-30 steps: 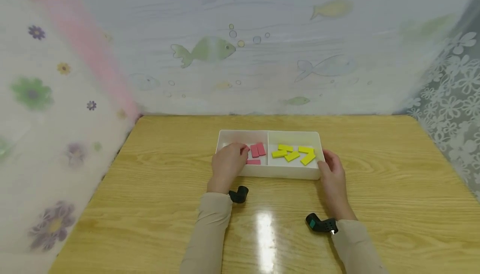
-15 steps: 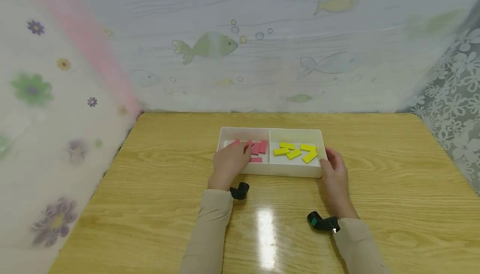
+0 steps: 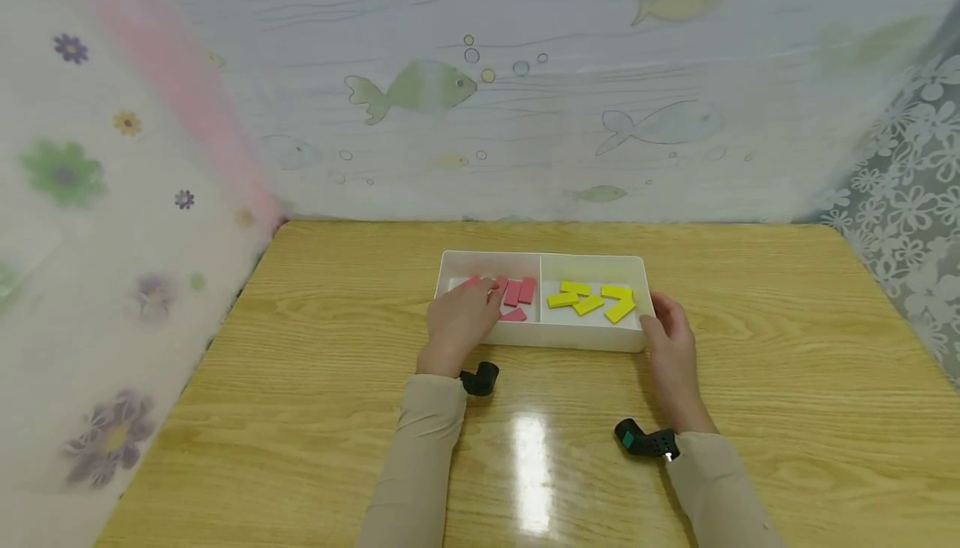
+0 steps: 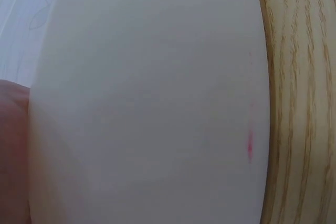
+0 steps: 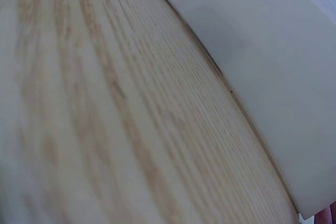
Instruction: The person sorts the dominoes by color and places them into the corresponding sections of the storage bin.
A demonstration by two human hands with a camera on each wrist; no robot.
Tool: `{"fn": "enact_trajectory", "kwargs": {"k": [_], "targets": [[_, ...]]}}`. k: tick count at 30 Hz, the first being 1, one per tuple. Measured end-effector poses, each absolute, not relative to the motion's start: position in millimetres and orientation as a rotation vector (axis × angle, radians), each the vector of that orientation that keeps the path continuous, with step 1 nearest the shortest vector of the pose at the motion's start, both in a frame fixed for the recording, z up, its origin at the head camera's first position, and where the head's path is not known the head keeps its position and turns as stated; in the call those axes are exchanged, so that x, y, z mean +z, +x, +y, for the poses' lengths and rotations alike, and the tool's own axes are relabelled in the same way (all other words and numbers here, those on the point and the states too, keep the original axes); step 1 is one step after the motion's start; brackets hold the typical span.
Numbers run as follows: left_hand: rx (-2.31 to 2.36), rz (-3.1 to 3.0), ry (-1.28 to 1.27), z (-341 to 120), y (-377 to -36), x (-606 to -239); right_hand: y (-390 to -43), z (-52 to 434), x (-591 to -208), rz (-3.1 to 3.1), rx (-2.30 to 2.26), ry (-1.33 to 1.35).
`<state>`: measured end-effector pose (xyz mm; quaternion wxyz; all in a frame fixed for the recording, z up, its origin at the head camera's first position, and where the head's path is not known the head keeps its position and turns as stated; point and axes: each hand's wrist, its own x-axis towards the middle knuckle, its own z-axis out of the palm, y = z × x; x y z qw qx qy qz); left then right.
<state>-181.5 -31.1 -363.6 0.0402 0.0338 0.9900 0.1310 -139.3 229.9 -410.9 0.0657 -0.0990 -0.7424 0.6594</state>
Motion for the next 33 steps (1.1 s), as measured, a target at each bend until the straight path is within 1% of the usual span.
{"fn": "enact_trajectory", "kwargs": {"k": [5, 12, 17, 22, 28, 33], "targets": [[0.471, 3.065, 0.104, -34, -179, -361, -140, 228, -409, -2.221, 2.008, -0.295], [0.859, 3.149, 0.223, -41, -180, -360, -140, 229, -408, -2.221, 2.003, -0.268], [1.003, 3.312, 0.276, -48, -177, -364, -142, 230, -409, -2.224, 2.009, -0.285], [1.126, 3.379, 0.187, -58, -174, -375, -142, 230, -410, -2.219, 2.035, -0.297], [1.409, 3.135, -0.005, -68, -170, -389, -141, 233, -412, -2.235, 2.028, -0.295], [1.605, 2.950, -0.103, -76, -165, -394, -140, 233, -411, -2.237, 2.043, -0.280]]}}
